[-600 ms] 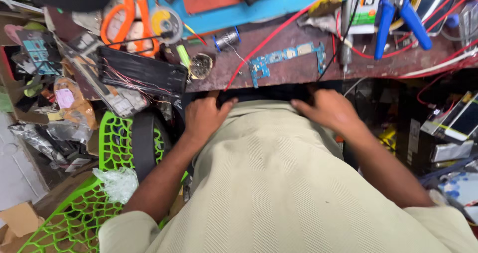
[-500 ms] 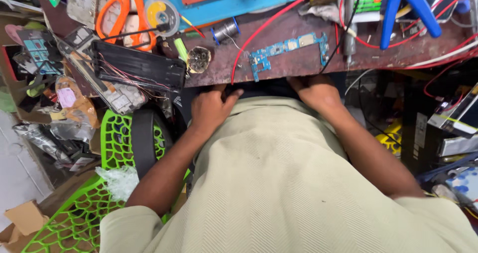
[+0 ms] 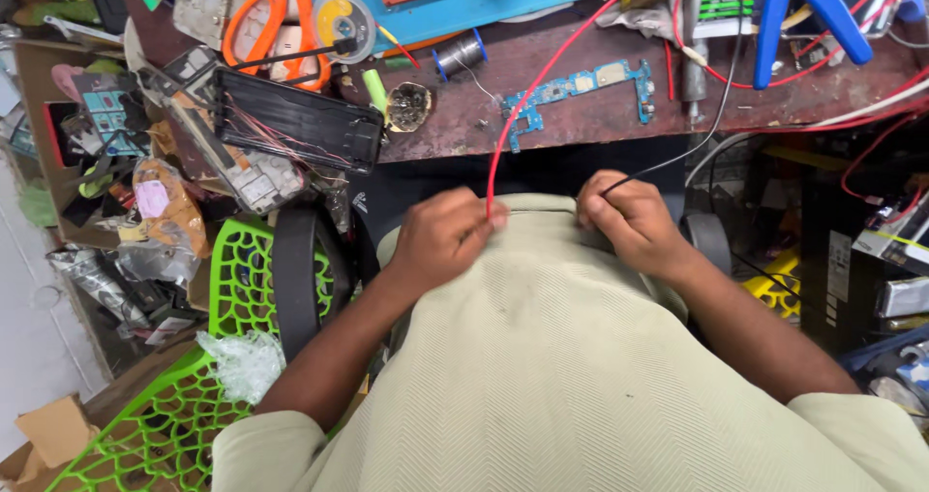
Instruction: The person uses a multimeter to test points on a blue circuit board. They hold the board with one hand and probe various components with the multimeter leads. The person then picks up a soldering iron and appears to apply solder to specific points on the board.
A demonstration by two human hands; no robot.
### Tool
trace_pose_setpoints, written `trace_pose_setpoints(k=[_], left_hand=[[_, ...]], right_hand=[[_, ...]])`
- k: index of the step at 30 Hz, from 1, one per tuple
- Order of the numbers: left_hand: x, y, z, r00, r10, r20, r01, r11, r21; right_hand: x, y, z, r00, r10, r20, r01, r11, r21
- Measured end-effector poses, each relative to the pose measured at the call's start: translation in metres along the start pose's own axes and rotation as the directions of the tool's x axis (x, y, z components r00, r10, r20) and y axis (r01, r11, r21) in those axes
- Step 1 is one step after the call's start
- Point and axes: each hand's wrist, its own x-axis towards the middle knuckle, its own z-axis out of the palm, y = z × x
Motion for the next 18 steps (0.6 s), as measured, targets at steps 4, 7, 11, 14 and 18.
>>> trace_pose_setpoints(k=[4, 7, 11, 14, 18], left_hand=[[0.008, 0.050, -0.018, 0.979, 0.155, 0.133, -0.101, 0.933, -0.345], [0.016, 0.074, -0.028, 0.947, 0.203, 0.247, -0.036, 0.836, -0.547], [0.029, 0.087, -0.046, 0.932, 0.235, 0.275, 0.079, 0.609, -0.789], [0.036, 0.093, -0.058, 0.959, 0.248, 0.135, -0.110, 0.769, -0.630], [0.041, 0.095, -0.038, 0.929, 0.368, 0.034, -0.368, 0.930, -0.021]], right_hand=[[-0.016, -0.022, 0.007, 0.998, 0.060, -0.014, -0.060, 0.998, 0.028], [-0.008, -0.039, 0.018, 0.997, 0.056, 0.051, -0.055, 0.998, -0.022], [0.010, -0.063, 0.018, 0.942, -0.252, 0.221, 0.284, 0.951, -0.127], [0.007, -0.091, 0.002, 0.933, -0.251, 0.258, 0.255, 0.967, 0.017], [0.009, -0.121, -0.010, 0.983, -0.156, 0.093, 0.077, 0.822, 0.564]])
